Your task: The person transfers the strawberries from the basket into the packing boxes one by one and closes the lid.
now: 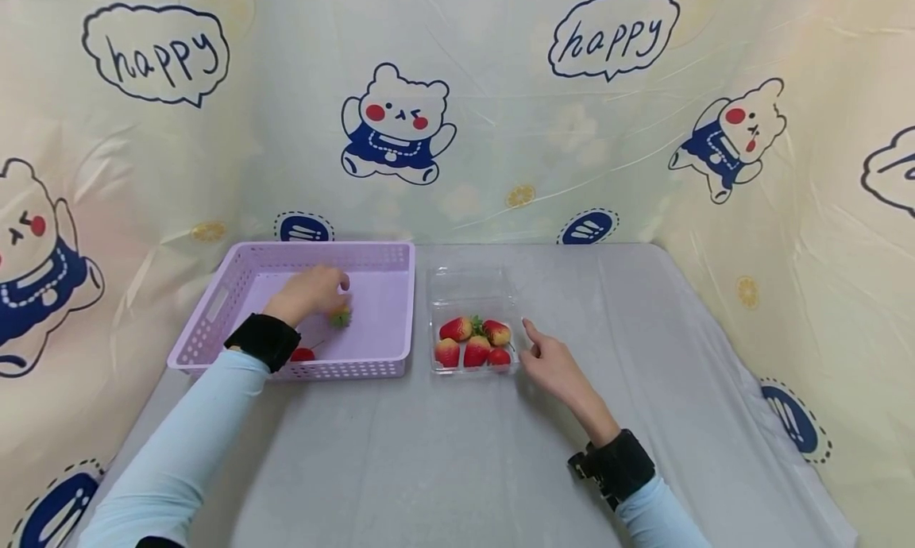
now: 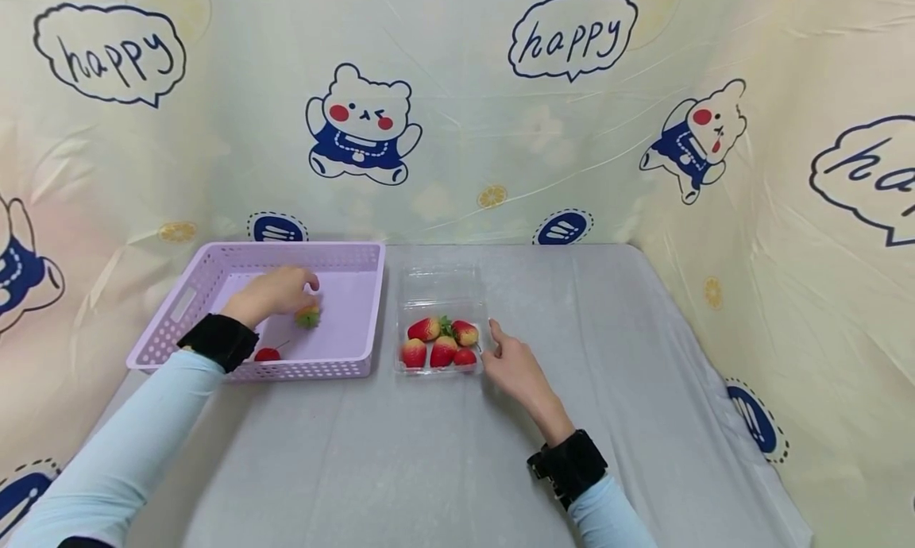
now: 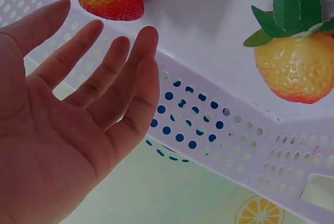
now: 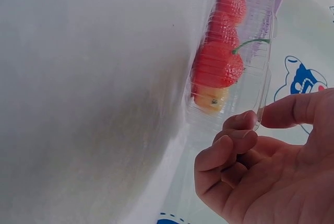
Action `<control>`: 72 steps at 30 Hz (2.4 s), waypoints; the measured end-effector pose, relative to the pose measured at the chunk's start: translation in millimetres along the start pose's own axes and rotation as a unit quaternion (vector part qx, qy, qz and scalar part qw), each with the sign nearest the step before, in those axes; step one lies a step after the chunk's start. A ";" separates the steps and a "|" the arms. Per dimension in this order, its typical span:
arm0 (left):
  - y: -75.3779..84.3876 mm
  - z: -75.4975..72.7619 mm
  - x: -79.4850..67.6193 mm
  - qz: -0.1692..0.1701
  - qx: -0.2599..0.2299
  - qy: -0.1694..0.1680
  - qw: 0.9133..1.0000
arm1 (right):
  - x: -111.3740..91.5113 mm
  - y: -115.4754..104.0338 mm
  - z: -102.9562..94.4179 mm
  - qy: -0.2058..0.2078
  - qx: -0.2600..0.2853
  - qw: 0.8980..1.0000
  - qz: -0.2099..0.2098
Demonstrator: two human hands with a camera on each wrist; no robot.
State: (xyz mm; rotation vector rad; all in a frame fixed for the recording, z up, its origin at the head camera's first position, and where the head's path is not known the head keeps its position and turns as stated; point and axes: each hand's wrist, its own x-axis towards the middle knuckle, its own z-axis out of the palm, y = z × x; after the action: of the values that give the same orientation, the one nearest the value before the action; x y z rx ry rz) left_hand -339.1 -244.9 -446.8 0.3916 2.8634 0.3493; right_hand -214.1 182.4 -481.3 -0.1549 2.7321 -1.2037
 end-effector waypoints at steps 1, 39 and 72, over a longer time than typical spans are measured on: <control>0.2 0.1 -0.8 0.002 0.001 -0.004 1.000 | 0.1 0.4 0.4 0.000 0.000 1.000 0.000; 7.7 3.9 -2.7 0.021 -0.026 -0.016 0.999 | 1.2 2.1 -0.4 -0.001 -0.002 1.000 -0.002; 10.2 4.5 -0.1 -0.006 -0.058 -0.029 0.998 | 2.2 0.7 -2.1 -0.003 0.005 1.000 -0.010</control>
State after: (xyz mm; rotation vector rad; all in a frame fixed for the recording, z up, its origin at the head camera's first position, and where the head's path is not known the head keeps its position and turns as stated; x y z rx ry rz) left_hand -335.5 -234.4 -448.4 0.3570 2.7711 0.4896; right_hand -216.6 184.1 -480.7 -0.1841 2.7256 -1.2189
